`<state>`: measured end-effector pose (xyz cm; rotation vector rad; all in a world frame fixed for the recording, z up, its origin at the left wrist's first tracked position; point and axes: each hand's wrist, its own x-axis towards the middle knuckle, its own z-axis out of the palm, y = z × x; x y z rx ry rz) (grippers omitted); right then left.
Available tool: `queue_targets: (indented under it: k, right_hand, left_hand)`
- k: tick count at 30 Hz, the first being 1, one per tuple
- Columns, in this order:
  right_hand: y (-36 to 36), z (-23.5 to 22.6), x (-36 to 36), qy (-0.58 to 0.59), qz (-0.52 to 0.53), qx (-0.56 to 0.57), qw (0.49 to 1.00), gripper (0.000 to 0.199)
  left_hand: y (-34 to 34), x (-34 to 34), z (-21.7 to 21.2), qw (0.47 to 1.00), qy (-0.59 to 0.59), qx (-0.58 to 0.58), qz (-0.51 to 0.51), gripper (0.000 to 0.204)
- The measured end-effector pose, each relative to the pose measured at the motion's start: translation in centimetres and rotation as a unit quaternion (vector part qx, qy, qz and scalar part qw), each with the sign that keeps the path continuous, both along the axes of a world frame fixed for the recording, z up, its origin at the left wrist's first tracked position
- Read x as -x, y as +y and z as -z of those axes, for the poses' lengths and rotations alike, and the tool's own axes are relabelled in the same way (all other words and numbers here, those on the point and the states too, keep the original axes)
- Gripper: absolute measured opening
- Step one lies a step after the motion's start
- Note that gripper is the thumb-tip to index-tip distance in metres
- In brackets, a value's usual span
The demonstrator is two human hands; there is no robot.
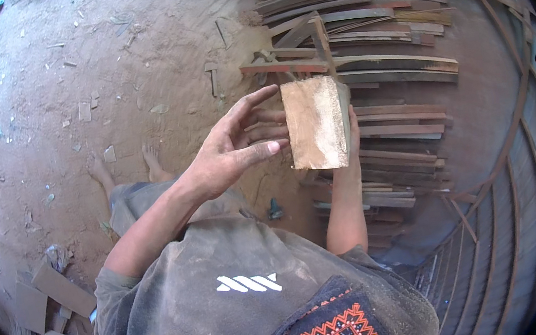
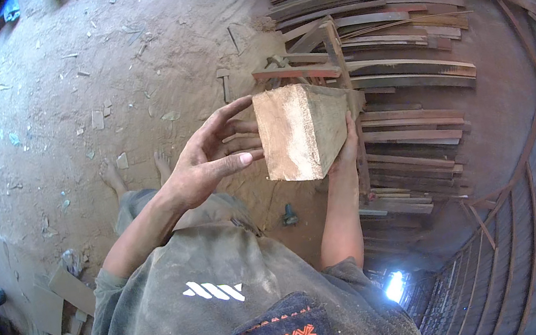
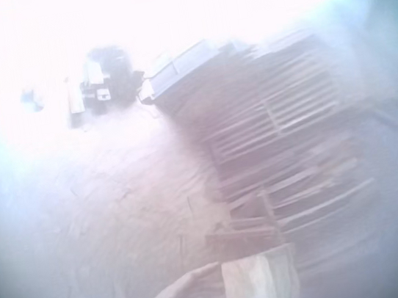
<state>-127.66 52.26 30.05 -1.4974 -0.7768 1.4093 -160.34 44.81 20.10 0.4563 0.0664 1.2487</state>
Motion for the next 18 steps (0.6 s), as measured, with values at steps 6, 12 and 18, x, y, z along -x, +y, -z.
queue_targets:
  k: [6,12,18]
  right_hand:
    - [-1.4,-0.9,0.9,-0.005,0.012,-0.016,1.000,0.065]
    - [-3.1,-0.9,1.3,-0.044,0.056,-0.018,0.997,0.074]
    - [-4.7,0.4,0.7,0.015,0.038,-0.032,0.999,0.080]
  left_hand:
    - [-0.4,0.0,-0.6,1.000,0.008,-0.018,0.009,0.085]
    - [-1.1,0.4,-1.0,0.998,0.055,-0.006,0.030,0.091]
    - [-2.4,0.8,-0.9,0.997,0.067,0.005,0.033,0.092]
